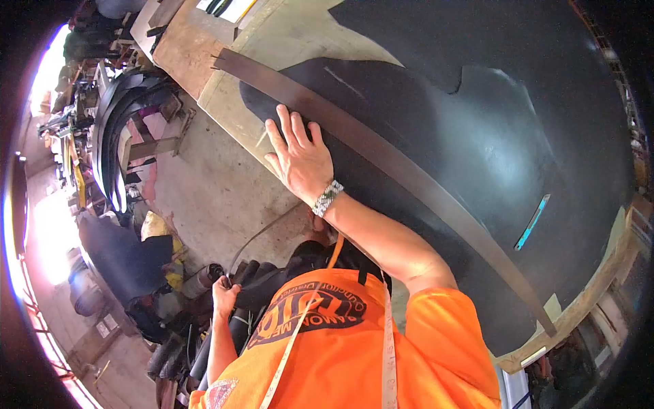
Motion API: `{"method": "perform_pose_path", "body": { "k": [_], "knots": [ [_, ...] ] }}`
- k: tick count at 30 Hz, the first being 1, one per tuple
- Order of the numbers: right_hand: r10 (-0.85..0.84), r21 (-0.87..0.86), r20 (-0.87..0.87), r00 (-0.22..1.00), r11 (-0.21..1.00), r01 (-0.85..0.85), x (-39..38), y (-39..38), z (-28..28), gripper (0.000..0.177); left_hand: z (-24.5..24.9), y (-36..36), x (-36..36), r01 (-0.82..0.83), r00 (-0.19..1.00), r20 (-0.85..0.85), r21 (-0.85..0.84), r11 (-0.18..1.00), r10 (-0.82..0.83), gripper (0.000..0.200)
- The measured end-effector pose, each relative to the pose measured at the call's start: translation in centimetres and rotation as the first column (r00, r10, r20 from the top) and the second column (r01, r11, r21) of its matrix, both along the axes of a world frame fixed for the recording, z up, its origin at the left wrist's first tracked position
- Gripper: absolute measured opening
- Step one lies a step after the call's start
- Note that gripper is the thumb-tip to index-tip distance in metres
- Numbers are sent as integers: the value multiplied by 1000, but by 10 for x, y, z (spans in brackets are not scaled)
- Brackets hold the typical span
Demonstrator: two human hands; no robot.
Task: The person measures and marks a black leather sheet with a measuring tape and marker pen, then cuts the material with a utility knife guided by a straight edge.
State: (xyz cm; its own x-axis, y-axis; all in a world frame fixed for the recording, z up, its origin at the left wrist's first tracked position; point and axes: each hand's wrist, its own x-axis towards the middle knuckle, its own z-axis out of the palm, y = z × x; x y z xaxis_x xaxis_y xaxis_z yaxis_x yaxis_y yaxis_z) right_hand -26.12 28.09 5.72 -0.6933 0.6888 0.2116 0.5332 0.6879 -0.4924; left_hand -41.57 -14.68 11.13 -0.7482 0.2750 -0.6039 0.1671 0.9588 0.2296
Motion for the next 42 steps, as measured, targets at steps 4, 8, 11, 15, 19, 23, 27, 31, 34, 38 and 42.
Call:
{"method": "perform_pose_path", "body": {
  "k": [4, 8, 11, 15, 19, 23, 27, 31, 34, 38, 42],
  "knots": [
    [26, 52, 71, 997, 998, -29, -8, -11, -2, 58, -7, 18, -49, 87, 996, -30, -9, 996, -87, 24],
    [53, 99, 87, 995, 993, -62, -8, -11, 0, 51, -39, 39, -126, 207, 977, -52, 20, 978, -206, 30],
    [99, 153, 106, 989, 982, -114, -5, -18, 0, 40, -64, 64, -190, 378, 926, -69, 140, 915, -372, 42],
    [-139, -46, -207, 968, 990, 133, -39, -89, 27, 17, -76, 106, -255, 522, 848, -64, 263, 811, -526, 42],
    [-211, -717, -187, 959, 697, 13, -144, -186, 36, 34, -22, 146, -267, 749, 648, -305, 417, 514, -697, 39],
    [-48, -904, -228, 972, 381, -193, -243, -205, 36, 53, 47, 156, -276, 756, 592, -269, 513, 407, -760, 36],
    [-152, -856, -485, 861, 284, -432, -317, -212, 109, 60, 72, 127, -300, 735, 586, -346, 608, 301, -732, 45],
    [-140, -832, -554, 820, 127, -540, -354, -199, 111, 60, 127, 73, -341, 573, 771, -363, 755, 319, -524, 38],
    [-248, -823, -563, 788, 86, -561, -397, -187, 133, 59, 155, 7, -418, 510, 860, -455, 765, 393, -231, 22],
    [-311, -789, -604, 734, 105, -605, -451, -155, 177, 53, 221, -94, -507, 420, 760, -628, 669, 613, 165, 17],
    [-276, -746, -662, 697, 149, -649, -524, -128, 203, 52, 254, -189, -596, 69, 647, -545, 739, 670, 534, 23]
  ]
}}
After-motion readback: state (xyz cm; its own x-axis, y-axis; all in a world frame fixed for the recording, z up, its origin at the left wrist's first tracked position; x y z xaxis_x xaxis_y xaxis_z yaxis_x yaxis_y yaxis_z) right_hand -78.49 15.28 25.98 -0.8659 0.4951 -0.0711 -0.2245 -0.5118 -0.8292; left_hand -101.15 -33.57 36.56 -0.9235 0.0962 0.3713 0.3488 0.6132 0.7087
